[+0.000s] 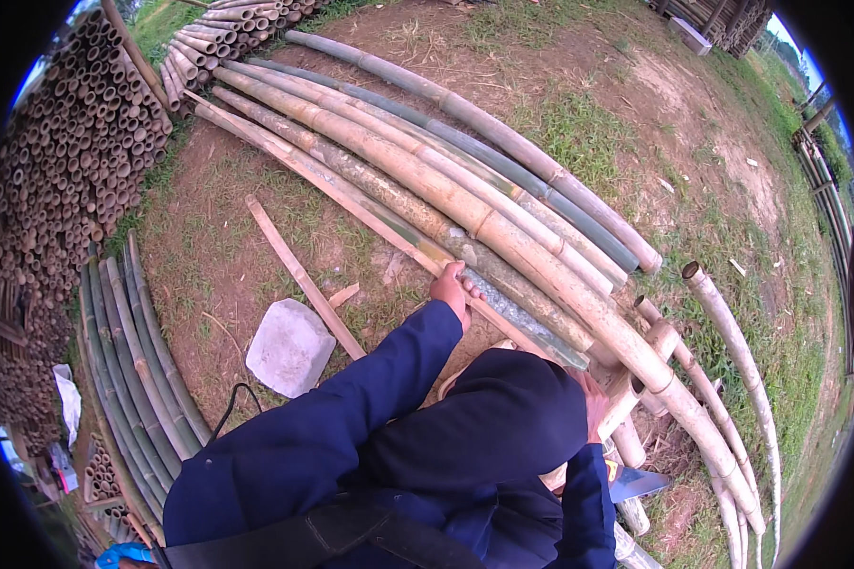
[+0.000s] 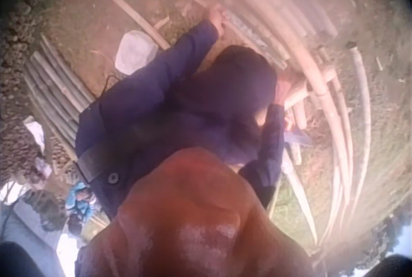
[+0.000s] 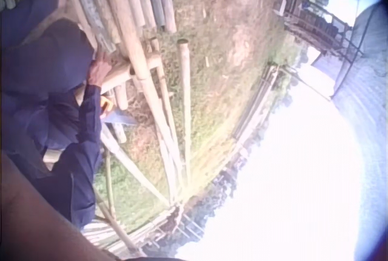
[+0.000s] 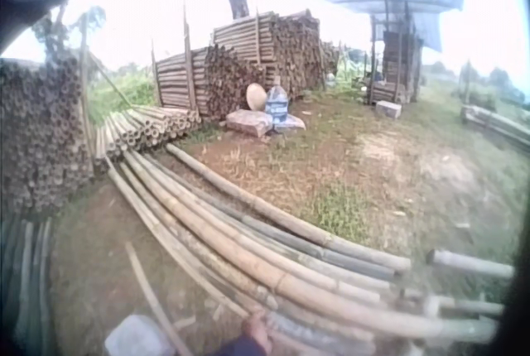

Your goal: The person uses a hand saw to cut bamboo poles into shorter sections. They repeatedly position a pole on a makeshift support, saw through it, and then move the cut pieces aside.

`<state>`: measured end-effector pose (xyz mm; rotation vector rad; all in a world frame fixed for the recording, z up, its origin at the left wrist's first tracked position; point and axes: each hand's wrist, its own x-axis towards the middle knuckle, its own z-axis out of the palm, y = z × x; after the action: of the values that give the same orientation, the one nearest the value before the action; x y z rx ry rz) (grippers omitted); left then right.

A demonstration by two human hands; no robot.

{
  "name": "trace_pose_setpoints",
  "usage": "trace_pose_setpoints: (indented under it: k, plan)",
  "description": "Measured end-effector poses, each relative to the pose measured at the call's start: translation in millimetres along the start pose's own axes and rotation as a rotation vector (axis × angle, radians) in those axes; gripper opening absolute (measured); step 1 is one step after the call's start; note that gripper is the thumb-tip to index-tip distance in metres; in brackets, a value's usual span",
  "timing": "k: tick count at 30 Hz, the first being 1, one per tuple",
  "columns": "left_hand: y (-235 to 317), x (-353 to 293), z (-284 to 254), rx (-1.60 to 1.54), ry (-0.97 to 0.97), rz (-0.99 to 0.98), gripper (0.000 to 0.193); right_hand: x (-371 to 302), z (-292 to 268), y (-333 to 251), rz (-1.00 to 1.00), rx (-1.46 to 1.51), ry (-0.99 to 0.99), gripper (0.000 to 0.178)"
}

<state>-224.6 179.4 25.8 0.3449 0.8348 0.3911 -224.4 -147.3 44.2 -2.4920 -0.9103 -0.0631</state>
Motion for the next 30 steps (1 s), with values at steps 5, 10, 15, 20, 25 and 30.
trace_pose_setpoints:
  k: [5,10,15,20,25,30]
  plan:
    - [-10,31,31,-0.013,0.115,0.161,0.031,21,3,-5,0.072,-0.202,0.159,0.041]
    - [-13,71,-10,0.06,0.082,0.208,0.012,65,-9,-17,0.316,-0.03,-0.183,0.057]
    - [-37,54,-30,0.195,0.073,0.131,0.016,133,-4,14,0.17,-0.269,0.057,0.087]
    - [-27,57,-53,0.267,0.035,0.203,0.021,180,17,12,0.117,-0.46,-0.148,0.099]
    - [-26,47,-31,0.376,0.073,0.151,0.025,179,34,41,0.095,-0.424,-0.281,0.077]
    - [-19,56,-35,0.313,0.021,0.133,0.025,185,35,37,0.051,-0.407,-0.298,0.077]
